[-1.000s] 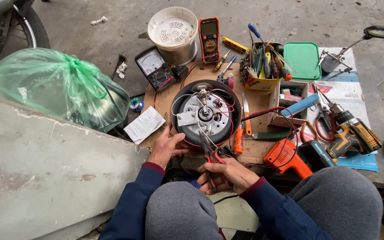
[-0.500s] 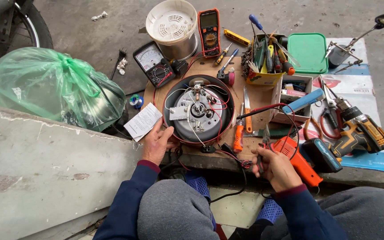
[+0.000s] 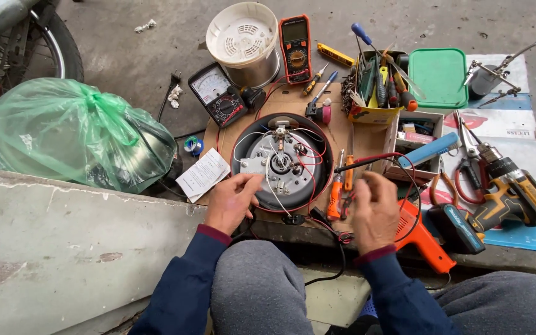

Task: The person sits on the ground and works on a circular electrical device, using pliers to strip and adjust wires. They then use a multimeter to test the connections on the device.

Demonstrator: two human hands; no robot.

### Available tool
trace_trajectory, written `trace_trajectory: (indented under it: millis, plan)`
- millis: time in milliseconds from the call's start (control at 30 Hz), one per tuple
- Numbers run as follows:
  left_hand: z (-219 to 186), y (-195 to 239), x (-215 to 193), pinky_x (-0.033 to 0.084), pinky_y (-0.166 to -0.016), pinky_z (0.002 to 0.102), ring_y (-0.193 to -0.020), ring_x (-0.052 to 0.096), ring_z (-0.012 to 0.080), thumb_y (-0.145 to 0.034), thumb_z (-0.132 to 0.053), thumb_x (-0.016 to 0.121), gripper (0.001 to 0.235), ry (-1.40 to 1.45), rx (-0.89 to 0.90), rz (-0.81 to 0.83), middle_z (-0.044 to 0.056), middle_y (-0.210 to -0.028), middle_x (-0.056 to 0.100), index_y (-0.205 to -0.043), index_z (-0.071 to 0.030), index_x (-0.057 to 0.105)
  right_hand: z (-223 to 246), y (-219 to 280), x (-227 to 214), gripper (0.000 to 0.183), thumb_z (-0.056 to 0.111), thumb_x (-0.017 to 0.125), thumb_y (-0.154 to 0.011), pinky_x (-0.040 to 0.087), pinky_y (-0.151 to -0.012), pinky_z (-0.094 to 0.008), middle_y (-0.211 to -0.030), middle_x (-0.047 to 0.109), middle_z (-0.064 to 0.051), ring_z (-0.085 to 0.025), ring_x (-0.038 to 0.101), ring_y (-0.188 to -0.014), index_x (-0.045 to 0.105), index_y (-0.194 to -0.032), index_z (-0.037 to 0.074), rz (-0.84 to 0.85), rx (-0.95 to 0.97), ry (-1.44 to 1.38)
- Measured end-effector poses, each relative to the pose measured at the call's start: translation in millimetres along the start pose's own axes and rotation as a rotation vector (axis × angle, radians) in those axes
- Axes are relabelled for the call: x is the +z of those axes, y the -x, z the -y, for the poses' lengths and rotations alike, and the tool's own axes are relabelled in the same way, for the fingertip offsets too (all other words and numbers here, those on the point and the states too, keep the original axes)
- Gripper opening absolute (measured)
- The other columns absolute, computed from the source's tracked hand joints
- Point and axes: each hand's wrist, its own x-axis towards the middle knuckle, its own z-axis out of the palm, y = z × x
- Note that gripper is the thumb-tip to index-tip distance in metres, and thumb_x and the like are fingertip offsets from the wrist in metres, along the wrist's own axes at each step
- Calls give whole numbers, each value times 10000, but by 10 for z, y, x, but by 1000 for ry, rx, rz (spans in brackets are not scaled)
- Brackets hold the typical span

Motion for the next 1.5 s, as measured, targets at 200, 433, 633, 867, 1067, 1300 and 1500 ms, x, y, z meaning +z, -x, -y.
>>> trace_trajectory:
  millis: [200,433,633,867,1067,1300,1500]
  plan:
    - [166,-235,145,491,-326,283,-298,604,155,-900,-508,815,353,-51,-90,42,56,-558,745,-1014,-187,909,334,85,232,483,251,724,-1106,614,-821,-505,-978,707,-168,-355,746,-892,538,-1516,75,251,65,-21]
    - [256,-208,119,405,-314,239,-322,554,128,-877,-372,832,268,58,-91,21,126,-572,732,-882,-109,881,-31,124,447,347,140,721,-1076,579,-774,-415,-814,706,-58,-236,731,-745,584,-1391,192,259,108,-149]
    - [166,-30,4,530,-402,156,-656,760,144,-920,-149,835,479,346,-87,133,215,-975,836,-1320,99,746,-79,148,501,359,121,723,-1084,591,-747,-377,-837,687,-49,-206,750,-716,585,-1413,161,247,122,-240]
    - [230,-22,4,467,-345,129,-626,726,109,-927,-28,798,594,564,-97,191,241,-1070,812,-1474,110,611,-142,181,519,368,127,753,-1060,613,-698,-367,-820,687,-48,-214,771,-685,592,-1387,177,239,103,-230]
    - [283,-50,26,469,-344,134,-630,725,114,-951,-38,788,556,571,-97,205,232,-1072,819,-1465,104,634,-152,187,497,377,129,768,-1049,612,-688,-362,-806,684,-47,-215,773,-672,594,-1381,177,238,97,-226]
    - [283,-42,46,468,-343,129,-636,723,122,-953,-23,772,495,568,-89,220,226,-1056,819,-1427,85,673,-198,184,492,382,134,773,-1049,598,-671,-364,-787,681,-42,-218,763,-662,589,-1380,179,243,87,-219]
    - [284,-27,29,486,-374,126,-671,741,128,-958,-63,797,497,554,-114,224,216,-1094,819,-1432,37,687,-212,185,492,388,148,776,-1050,597,-678,-351,-805,691,-32,-207,766,-681,582,-1383,201,254,102,-224]
